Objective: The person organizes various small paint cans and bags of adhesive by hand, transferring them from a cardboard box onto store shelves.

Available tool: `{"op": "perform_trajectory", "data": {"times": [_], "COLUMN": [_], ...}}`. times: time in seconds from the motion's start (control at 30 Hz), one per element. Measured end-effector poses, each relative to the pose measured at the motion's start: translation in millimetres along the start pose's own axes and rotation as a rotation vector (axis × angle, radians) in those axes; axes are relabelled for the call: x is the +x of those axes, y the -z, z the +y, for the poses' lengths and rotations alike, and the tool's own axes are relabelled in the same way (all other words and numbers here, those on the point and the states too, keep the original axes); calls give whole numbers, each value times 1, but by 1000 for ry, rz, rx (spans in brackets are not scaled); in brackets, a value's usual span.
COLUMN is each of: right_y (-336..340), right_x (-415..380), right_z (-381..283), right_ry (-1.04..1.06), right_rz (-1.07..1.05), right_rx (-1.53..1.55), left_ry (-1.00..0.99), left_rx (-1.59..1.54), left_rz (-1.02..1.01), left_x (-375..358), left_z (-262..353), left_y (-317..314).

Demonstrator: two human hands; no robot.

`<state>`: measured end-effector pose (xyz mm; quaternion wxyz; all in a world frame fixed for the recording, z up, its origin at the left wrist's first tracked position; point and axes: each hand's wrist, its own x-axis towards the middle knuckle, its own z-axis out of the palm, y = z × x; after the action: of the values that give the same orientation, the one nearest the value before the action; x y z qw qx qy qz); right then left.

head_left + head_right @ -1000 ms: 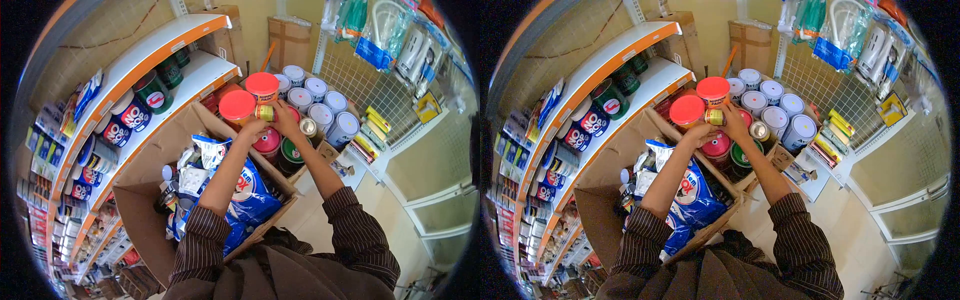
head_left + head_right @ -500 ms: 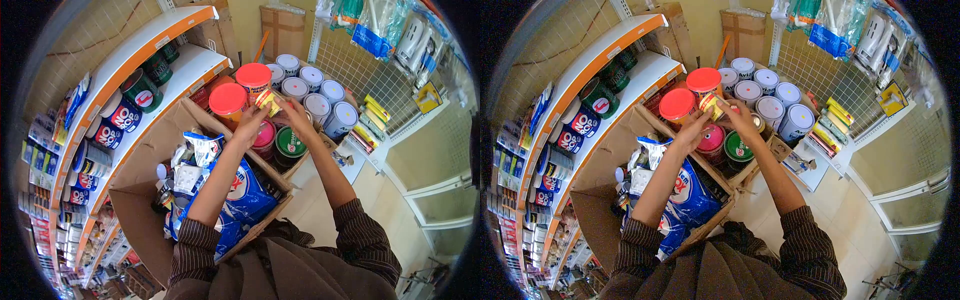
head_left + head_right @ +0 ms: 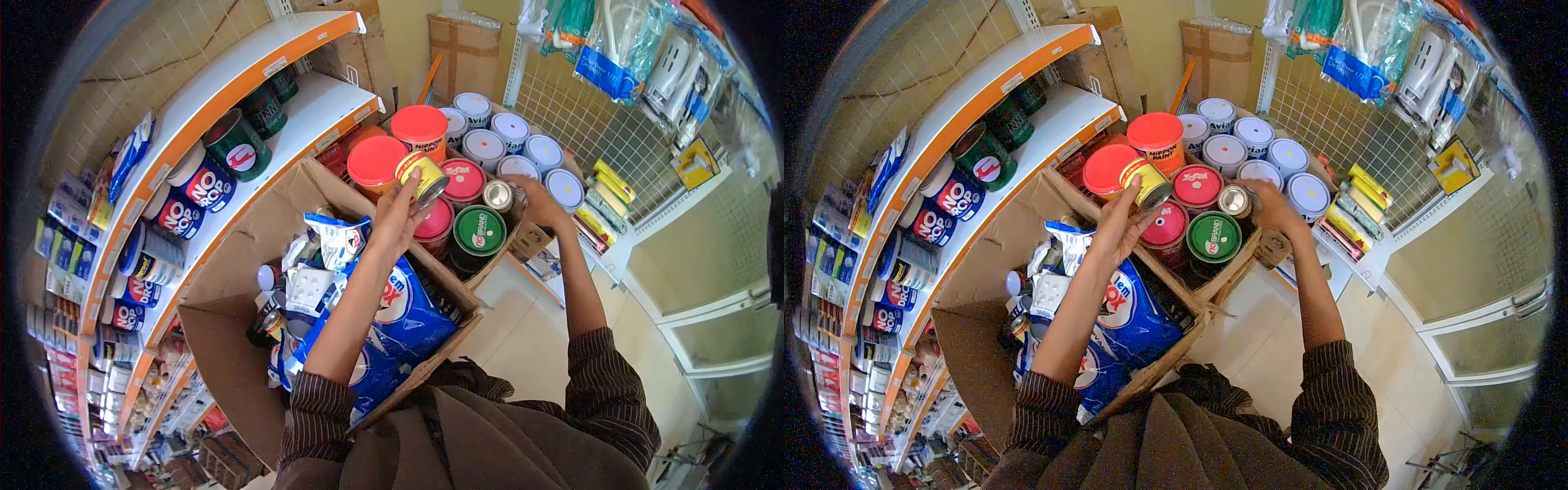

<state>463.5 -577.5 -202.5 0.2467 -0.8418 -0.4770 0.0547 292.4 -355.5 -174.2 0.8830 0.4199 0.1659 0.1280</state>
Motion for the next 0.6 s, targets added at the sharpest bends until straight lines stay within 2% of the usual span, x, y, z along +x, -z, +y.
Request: {"op": "perform_trajectory", "data": {"times": [0.17,0.4,0.43,0.53,0.6], "right_y": [-24,-2,3,9,2], "right_x": [6,8,9,10,13], "right_z": [11,9,6,-8,-27], "right_ry": [-13,18,-5,30,7], "right_rz": [78,213,195,201,191], "right_rx": [168,478,665,890,1248], "left_ry": [-18,-66,-80,-118,-133], "left_rx": [52,57,59,67,78], "left_rz": [2,-8,-5,-5,-6], "left_x": [-11,-29,-32,-41,-51], "left_z": [5,18,19,26,34], "left_y": [-2,-6,-6,-7,-8]}}
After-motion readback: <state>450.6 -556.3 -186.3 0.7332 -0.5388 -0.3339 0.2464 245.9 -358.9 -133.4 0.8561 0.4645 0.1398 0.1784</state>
